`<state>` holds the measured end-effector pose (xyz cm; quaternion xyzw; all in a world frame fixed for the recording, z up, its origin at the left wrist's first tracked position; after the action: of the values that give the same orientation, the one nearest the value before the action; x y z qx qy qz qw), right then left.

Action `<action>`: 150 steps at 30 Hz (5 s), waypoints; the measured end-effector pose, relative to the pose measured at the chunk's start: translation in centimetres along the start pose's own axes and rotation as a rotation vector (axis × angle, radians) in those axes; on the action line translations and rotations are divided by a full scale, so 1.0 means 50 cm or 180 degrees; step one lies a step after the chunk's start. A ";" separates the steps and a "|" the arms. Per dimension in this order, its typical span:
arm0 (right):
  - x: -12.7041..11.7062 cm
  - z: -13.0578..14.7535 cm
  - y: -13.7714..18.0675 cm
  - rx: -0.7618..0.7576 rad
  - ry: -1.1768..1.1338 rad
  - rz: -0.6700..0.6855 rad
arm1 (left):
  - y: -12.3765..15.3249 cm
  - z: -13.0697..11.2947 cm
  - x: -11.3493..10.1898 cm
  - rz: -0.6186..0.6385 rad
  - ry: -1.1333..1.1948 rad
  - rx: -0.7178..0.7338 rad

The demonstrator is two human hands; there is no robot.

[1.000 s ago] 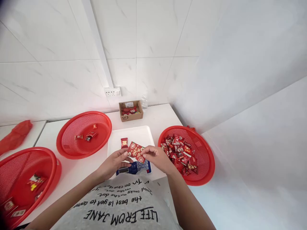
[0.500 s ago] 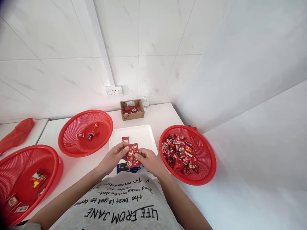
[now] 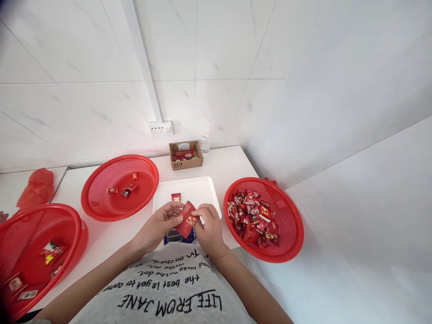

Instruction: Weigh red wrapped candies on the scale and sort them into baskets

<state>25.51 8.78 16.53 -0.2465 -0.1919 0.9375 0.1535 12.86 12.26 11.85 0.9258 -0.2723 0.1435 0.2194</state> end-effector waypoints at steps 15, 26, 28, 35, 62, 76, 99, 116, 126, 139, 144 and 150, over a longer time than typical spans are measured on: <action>0.082 -0.088 0.031 0.2473 -0.2355 0.0787 | -0.003 -0.012 -0.041 -0.0225 -0.0124 -0.0010; 0.074 -0.098 0.028 0.2560 -0.2395 0.0565 | -0.003 -0.018 -0.052 -0.0432 -0.0394 0.0174; 0.070 -0.102 0.025 0.2572 -0.2389 0.0508 | -0.002 -0.022 -0.048 -0.0460 -0.0381 0.0228; 0.069 -0.112 0.028 0.2620 -0.2346 0.0592 | -0.004 -0.008 -0.036 -0.0315 -0.0041 0.0099; 0.076 -0.090 0.013 0.2133 -0.1986 0.1063 | -0.008 0.013 -0.017 -0.0063 0.0099 -0.0218; 0.062 -0.066 0.001 0.1970 -0.1860 0.1154 | 0.007 -0.016 -0.016 -0.0248 -0.0211 -0.0012; 0.082 -0.262 0.072 0.2073 -0.0284 0.1233 | -0.007 0.119 -0.149 -0.0430 -0.2541 -0.0200; -0.071 -0.462 0.122 0.2322 0.0757 0.0958 | -0.033 0.172 -0.118 0.0082 -0.3409 -0.0594; -0.053 -0.554 0.152 0.2342 0.1530 0.1680 | -0.058 0.191 -0.063 0.0227 -0.3660 -0.0661; -0.082 -0.541 0.128 0.1567 0.1003 0.1230 | -0.118 0.209 0.020 0.0024 -0.3513 -0.0515; -0.121 -0.543 0.147 0.2048 -0.0188 0.0983 | -0.127 0.218 0.062 0.0047 -0.3444 -0.0557; -0.156 -0.553 0.148 0.2688 -0.0889 0.0598 | -0.126 0.211 0.085 0.0088 -0.3563 -0.0626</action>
<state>44.96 7.13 -5.80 -0.0499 0.2116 0.9677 0.1275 21.41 10.03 2.31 0.8323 -0.3713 -0.3922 0.1249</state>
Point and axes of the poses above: each hand's wrist, its own y-axis away from the middle knuckle, its own x-axis out of the palm, z = x × y, the point moved 10 cm from there along -y, towards the middle knuckle, and after that the axes turned 2 degrees about z, right-handed, at the moved point
